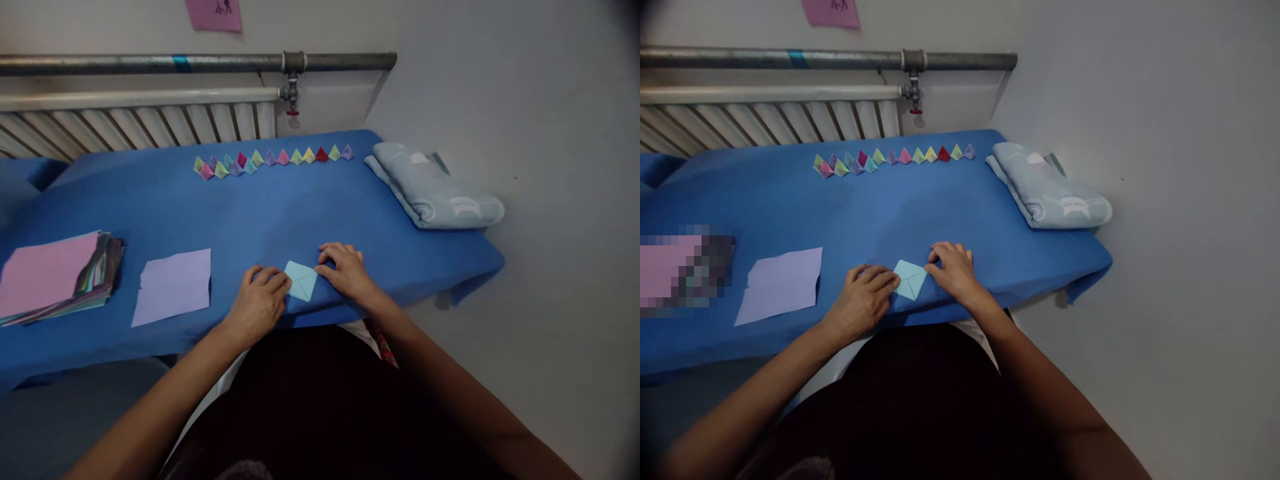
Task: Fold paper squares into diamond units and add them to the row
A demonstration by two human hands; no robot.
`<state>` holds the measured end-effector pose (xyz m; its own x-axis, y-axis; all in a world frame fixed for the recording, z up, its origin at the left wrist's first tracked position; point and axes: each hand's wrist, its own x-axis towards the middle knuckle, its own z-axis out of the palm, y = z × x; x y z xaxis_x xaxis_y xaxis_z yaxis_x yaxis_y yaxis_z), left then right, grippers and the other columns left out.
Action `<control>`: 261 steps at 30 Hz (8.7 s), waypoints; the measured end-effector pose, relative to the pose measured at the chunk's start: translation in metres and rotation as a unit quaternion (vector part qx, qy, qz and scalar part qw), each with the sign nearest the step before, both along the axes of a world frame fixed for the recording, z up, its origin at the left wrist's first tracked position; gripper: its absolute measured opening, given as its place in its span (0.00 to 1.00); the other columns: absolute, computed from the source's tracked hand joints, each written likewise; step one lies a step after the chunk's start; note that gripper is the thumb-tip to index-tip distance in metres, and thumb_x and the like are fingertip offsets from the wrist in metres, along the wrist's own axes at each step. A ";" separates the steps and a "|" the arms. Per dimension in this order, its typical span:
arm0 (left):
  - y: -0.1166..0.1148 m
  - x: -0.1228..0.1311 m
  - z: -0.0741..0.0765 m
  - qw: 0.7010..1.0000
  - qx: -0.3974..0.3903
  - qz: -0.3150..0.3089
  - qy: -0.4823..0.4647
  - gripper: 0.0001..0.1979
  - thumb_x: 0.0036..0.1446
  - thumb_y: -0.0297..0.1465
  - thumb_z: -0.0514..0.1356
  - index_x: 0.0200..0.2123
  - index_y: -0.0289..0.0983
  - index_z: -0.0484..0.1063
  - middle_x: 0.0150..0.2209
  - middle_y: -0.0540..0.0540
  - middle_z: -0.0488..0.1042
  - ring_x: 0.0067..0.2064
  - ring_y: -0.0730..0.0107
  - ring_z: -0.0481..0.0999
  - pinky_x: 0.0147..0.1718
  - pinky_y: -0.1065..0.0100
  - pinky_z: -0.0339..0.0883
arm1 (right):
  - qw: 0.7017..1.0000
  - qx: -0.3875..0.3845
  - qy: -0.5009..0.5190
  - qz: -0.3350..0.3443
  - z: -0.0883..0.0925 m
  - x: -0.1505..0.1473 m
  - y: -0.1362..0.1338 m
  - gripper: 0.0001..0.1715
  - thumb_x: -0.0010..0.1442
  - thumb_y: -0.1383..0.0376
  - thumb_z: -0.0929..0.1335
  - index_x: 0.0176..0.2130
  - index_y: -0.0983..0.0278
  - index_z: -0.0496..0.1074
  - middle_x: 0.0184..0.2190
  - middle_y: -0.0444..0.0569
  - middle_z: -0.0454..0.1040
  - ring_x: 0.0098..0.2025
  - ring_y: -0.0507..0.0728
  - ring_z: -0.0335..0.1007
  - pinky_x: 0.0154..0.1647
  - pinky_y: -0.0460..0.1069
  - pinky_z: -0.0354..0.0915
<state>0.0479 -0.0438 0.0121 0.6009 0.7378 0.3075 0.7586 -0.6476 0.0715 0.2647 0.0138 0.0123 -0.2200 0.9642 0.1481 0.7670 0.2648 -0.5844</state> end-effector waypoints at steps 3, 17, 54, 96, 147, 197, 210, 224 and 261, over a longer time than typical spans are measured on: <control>0.004 0.000 0.004 1.000 0.004 -0.008 -0.010 0.12 0.60 0.29 0.55 0.46 0.36 0.73 0.47 0.42 0.76 0.50 0.54 0.70 0.52 0.49 0.55 | 0.998 0.046 0.039 0.013 -0.001 -0.005 -0.011 0.05 0.54 0.69 0.67 0.33 0.59 0.70 0.48 0.48 0.74 0.50 0.63 0.64 0.49 0.59 0.54; 0.011 -0.004 -0.004 0.998 0.039 -0.008 -0.052 0.10 0.63 0.31 0.54 0.43 0.38 0.74 0.43 0.45 0.78 0.42 0.62 0.74 0.49 0.54 0.56 | 0.985 0.008 0.031 0.167 0.001 -0.011 -0.023 0.10 0.53 0.70 0.66 0.38 0.59 0.71 0.46 0.45 0.75 0.48 0.58 0.65 0.49 0.54 0.51; 0.010 0.005 -0.014 0.972 -0.035 0.152 -0.176 0.06 0.60 0.32 0.58 0.31 0.40 0.73 0.39 0.47 0.78 0.45 0.61 0.72 0.46 0.56 0.57 | 0.994 0.046 -0.011 0.098 -0.007 -0.030 -0.018 0.09 0.62 0.65 0.65 0.30 0.61 0.71 0.41 0.44 0.76 0.41 0.55 0.65 0.43 0.52 0.50; 0.008 0.013 -0.016 0.983 0.014 0.153 -0.104 0.09 0.63 0.30 0.54 0.40 0.41 0.75 0.41 0.42 0.74 0.44 0.56 0.68 0.41 0.55 0.59 | 0.994 0.043 -0.093 0.027 0.000 -0.044 -0.011 0.12 0.61 0.60 0.67 0.27 0.62 0.68 0.33 0.47 0.72 0.38 0.57 0.65 0.38 0.52 0.53; 0.040 -0.001 0.036 0.691 -0.460 0.181 -0.527 0.18 0.37 0.39 0.69 0.21 0.37 0.62 0.21 0.54 0.68 0.24 0.75 0.67 0.28 0.71 0.64 | 0.877 -0.226 0.424 -0.021 0.021 -0.020 -0.026 0.15 0.54 0.53 0.68 0.35 0.62 0.73 0.29 0.45 0.71 0.28 0.52 0.63 0.31 0.49 0.61; 0.004 -0.003 -0.013 0.977 -0.052 0.091 -0.184 0.06 0.60 0.30 0.57 0.35 0.39 0.73 0.40 0.45 0.77 0.44 0.60 0.72 0.45 0.57 0.60 | 0.991 0.109 0.025 0.069 -0.016 -0.005 -0.046 0.08 0.63 0.63 0.64 0.34 0.61 0.73 0.41 0.49 0.75 0.43 0.58 0.67 0.46 0.54 0.54; 0.016 0.005 -0.008 0.967 -0.083 0.184 -0.154 0.09 0.58 0.33 0.60 0.27 0.37 0.71 0.41 0.43 0.74 0.45 0.56 0.68 0.44 0.54 0.60 | 0.996 0.091 0.003 -0.010 -0.016 -0.015 -0.036 0.12 0.61 0.62 0.64 0.27 0.62 0.68 0.41 0.50 0.75 0.43 0.60 0.67 0.44 0.55 0.53; 0.011 0.014 -0.016 0.987 0.050 0.130 -0.075 0.08 0.63 0.29 0.53 0.37 0.38 0.72 0.37 0.42 0.74 0.38 0.61 0.68 0.39 0.59 0.57 | 0.993 0.114 -0.039 -0.013 -0.018 -0.017 -0.037 0.10 0.62 0.63 0.64 0.28 0.61 0.67 0.41 0.50 0.75 0.42 0.60 0.66 0.43 0.55 0.52; -0.019 -0.004 -0.019 0.997 0.041 0.053 -0.041 0.17 0.62 0.22 0.50 0.52 0.36 0.69 0.50 0.40 0.74 0.51 0.59 0.72 0.51 0.52 0.57 | 0.973 0.083 -0.152 0.152 -0.003 -0.026 -0.043 0.20 0.62 0.70 0.63 0.53 0.60 0.70 0.46 0.52 0.73 0.42 0.59 0.62 0.40 0.54 0.51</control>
